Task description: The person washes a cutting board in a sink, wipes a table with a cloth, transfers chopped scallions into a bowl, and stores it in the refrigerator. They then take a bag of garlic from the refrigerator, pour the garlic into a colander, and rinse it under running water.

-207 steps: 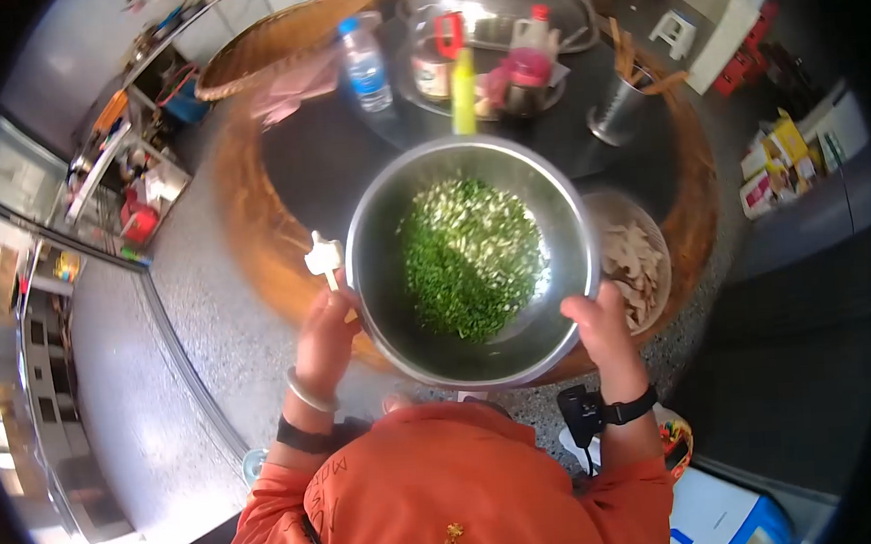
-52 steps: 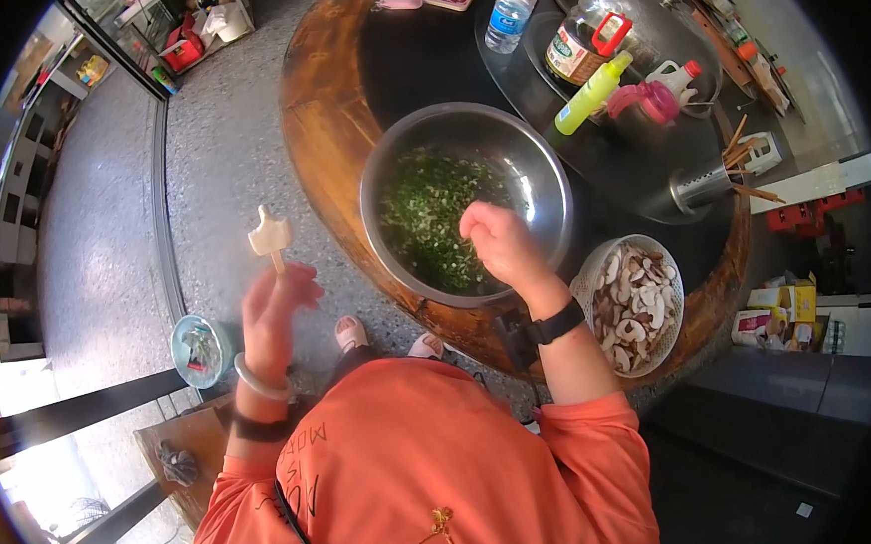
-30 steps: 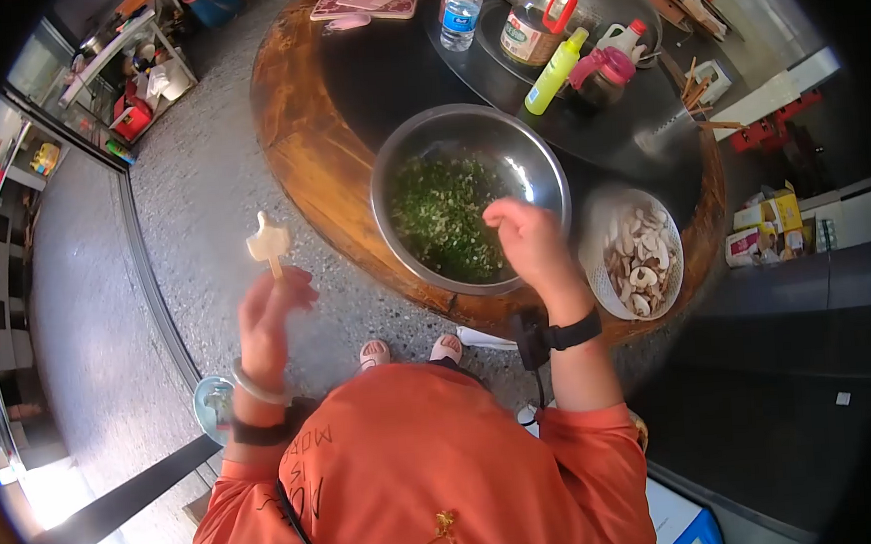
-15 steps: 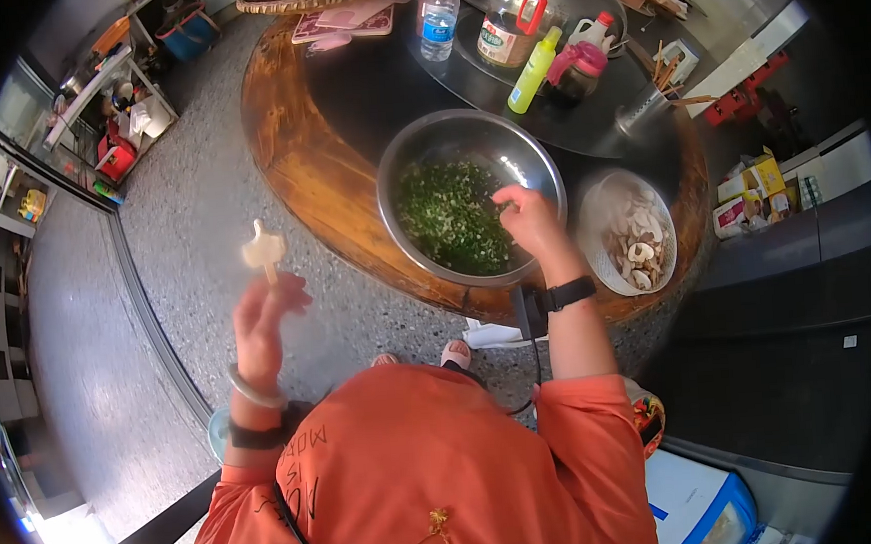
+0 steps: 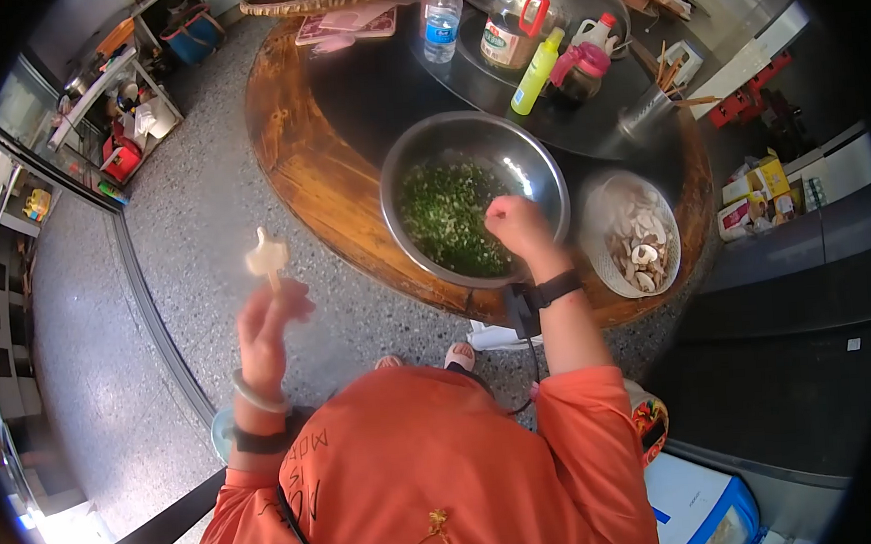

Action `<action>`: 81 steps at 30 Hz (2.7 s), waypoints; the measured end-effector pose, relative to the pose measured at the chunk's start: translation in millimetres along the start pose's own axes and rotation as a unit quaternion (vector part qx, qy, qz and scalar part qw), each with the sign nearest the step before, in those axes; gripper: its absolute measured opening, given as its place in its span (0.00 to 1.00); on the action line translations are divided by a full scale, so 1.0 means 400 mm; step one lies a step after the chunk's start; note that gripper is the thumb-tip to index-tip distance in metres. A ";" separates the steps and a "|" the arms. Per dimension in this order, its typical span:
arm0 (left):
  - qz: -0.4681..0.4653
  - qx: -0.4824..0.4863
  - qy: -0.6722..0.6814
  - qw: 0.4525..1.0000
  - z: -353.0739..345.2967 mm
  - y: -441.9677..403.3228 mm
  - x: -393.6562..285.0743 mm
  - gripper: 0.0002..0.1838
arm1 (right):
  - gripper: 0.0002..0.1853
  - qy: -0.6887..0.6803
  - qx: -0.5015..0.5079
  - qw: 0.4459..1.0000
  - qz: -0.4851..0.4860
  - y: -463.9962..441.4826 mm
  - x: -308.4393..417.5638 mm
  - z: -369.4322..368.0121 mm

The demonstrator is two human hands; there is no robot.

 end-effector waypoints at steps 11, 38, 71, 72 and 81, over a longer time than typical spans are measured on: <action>-0.122 -0.003 -0.086 0.989 -0.006 -0.025 -0.111 0.07 | 0.05 0.106 -0.125 0.965 0.205 0.091 0.084 -0.002; -0.502 0.057 -0.391 0.769 -0.182 0.113 -0.564 0.10 | 0.13 0.172 -0.123 0.969 0.128 0.167 -0.035 0.049; -0.521 -0.164 -0.431 0.718 0.669 0.092 -0.620 0.08 | 0.04 0.086 0.046 0.904 0.416 -0.237 1.054 -0.481; -0.520 -0.148 -0.431 0.723 0.707 0.059 -0.614 0.08 | 0.04 0.087 0.035 0.905 0.414 -0.281 1.061 -0.488; -0.509 -0.090 -0.515 0.684 1.004 -0.355 -0.663 0.06 | 0.04 0.117 -0.001 0.907 0.405 -0.800 1.233 -0.501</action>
Point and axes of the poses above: each hand's wrist, its own y-axis away from the middle knuckle, its own z-axis out of the back of the hand, x = y × z, the point moved 2 cm from there along -y, towards the middle knuckle, and after that the axes turned 10 degrees about x, right-handed, at the moved point
